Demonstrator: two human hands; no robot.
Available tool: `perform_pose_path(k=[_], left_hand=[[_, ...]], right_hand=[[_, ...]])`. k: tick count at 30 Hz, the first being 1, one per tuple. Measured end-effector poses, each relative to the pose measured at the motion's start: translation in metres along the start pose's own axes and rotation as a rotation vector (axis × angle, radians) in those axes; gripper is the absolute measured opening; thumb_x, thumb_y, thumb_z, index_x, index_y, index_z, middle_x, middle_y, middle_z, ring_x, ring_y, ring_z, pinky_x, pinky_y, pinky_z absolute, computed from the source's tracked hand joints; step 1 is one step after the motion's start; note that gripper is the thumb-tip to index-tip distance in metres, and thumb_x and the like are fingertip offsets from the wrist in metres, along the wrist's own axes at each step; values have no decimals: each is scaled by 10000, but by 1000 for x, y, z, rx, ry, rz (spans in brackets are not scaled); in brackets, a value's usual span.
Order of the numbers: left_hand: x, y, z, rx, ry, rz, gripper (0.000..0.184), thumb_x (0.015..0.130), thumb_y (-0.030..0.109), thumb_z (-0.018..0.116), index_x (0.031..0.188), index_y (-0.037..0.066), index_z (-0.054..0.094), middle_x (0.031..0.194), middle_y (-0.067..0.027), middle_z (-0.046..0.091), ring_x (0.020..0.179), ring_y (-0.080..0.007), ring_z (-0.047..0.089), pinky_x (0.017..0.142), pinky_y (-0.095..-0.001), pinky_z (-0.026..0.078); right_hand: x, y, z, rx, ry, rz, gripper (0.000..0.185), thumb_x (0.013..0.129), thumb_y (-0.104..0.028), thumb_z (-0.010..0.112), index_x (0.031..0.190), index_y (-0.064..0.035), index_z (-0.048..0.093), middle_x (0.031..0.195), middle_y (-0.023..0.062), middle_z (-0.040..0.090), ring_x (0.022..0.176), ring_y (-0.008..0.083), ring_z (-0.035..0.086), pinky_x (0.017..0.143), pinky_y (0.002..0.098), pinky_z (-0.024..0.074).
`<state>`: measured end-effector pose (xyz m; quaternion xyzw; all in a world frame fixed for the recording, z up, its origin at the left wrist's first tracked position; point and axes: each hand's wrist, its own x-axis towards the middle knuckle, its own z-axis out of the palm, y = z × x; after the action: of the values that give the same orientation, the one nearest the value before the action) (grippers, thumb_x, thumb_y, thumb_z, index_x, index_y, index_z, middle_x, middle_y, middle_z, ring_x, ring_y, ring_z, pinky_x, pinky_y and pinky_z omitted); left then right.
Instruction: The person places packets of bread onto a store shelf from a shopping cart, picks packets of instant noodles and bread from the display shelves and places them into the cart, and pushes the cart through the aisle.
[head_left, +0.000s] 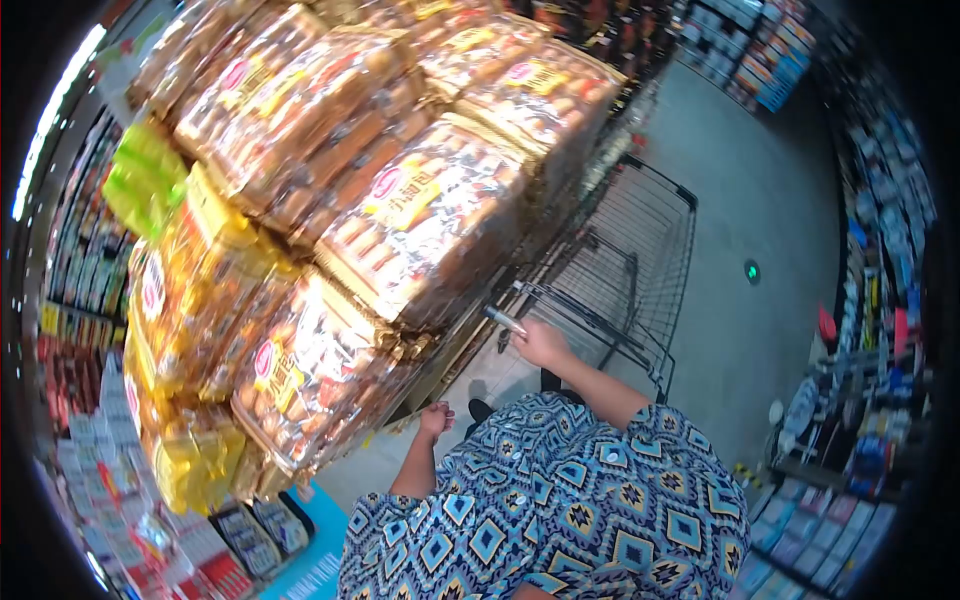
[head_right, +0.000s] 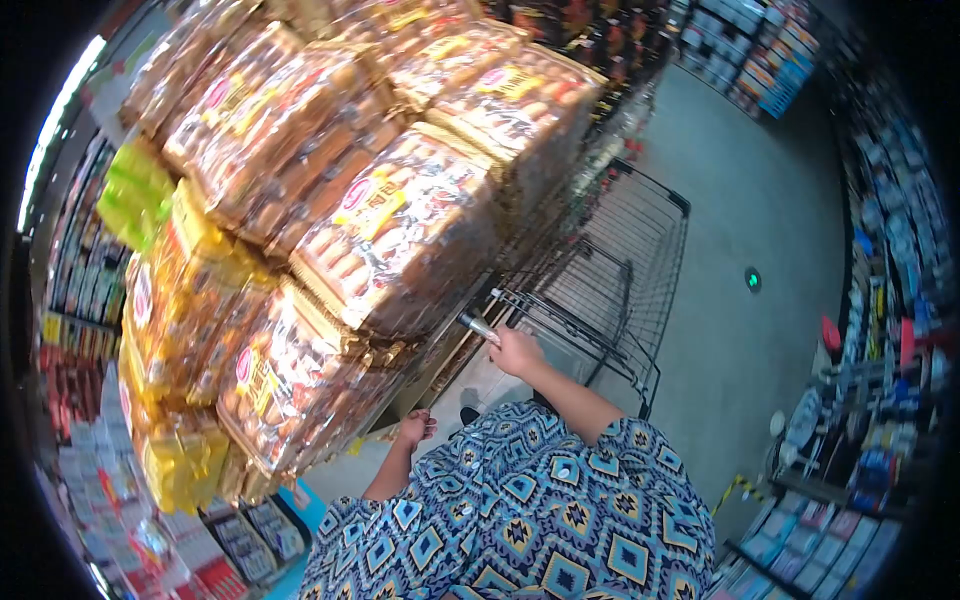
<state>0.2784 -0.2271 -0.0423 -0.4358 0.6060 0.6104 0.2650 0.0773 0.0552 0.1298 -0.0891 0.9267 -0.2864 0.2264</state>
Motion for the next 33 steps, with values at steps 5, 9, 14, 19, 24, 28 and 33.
perform_pose_path(k=[5, 9, 14, 19, 24, 28, 33], left_hand=[[-10, -29, -21, -27, 52, -36, 247, 916, 266, 504, 1090, 101, 563, 908, -86, 660, 677, -200, 642, 569, -330, 492], [-21, -58, -31, -75, 98, -85, 265, 929, 276, 476, 1117, 106, 552, 926, -92, 660, 727, -213, 643, 611, -350, 496], [-23, -100, -25, -77, 112, -106, 271, 929, 264, 465, 1129, 102, 550, 933, -89, 660, 721, -199, 639, 590, -344, 497], [-23, -109, -19, -150, 112, -78, 274, 926, 264, 468, 1132, 104, 552, 925, -81, 662, 689, -189, 634, 591, -338, 497], [-40, -79, -13, -171, 151, -74, 263, 929, 259, 471, 1122, 100, 553, 915, -82, 664, 660, -192, 633, 588, -327, 503], [-42, -69, -8, -218, 137, -72, 261, 935, 247, 467, 1134, 98, 546, 906, -79, 662, 664, -193, 635, 592, -321, 511], [-52, -22, 1, -489, -5, 37, 304, 951, 214, 447, 1209, 68, 515, 1004, -101, 634, 786, -190, 643, 639, -300, 532]], right_hand=[[-1, 10, 16, 264, 129, -88, 327, 795, -314, 639, 949, -35, 567, 903, 209, 642, 868, 371, 626, 745, 458, 483], [-1, -21, 1, 275, 423, -399, 292, 807, -208, 667, 998, -2, 588, 826, 137, 637, 766, 296, 624, 729, 378, 501], [26, -82, -47, 1114, -61, -307, 171, 914, -184, 581, 955, -20, 609, 840, 45, 641, 731, 104, 602, 674, 255, 500], [48, -121, -84, 1179, -154, -305, 305, 945, -316, 540, 940, -15, 587, 843, 59, 636, 733, 112, 604, 682, 251, 492], [50, -132, -81, 1119, -144, -284, 277, 927, -314, 572, 894, -40, 559, 871, 71, 637, 737, 120, 609, 681, 260, 500], [46, -128, -72, 1183, -305, -191, 263, 929, -297, 571, 929, -35, 550, 888, 87, 640, 742, 128, 616, 681, 258, 510], [46, -134, -72, 1219, -324, -185, 280, 940, -309, 549, 940, -29, 555, 899, 101, 646, 759, 135, 626, 688, 259, 519]])
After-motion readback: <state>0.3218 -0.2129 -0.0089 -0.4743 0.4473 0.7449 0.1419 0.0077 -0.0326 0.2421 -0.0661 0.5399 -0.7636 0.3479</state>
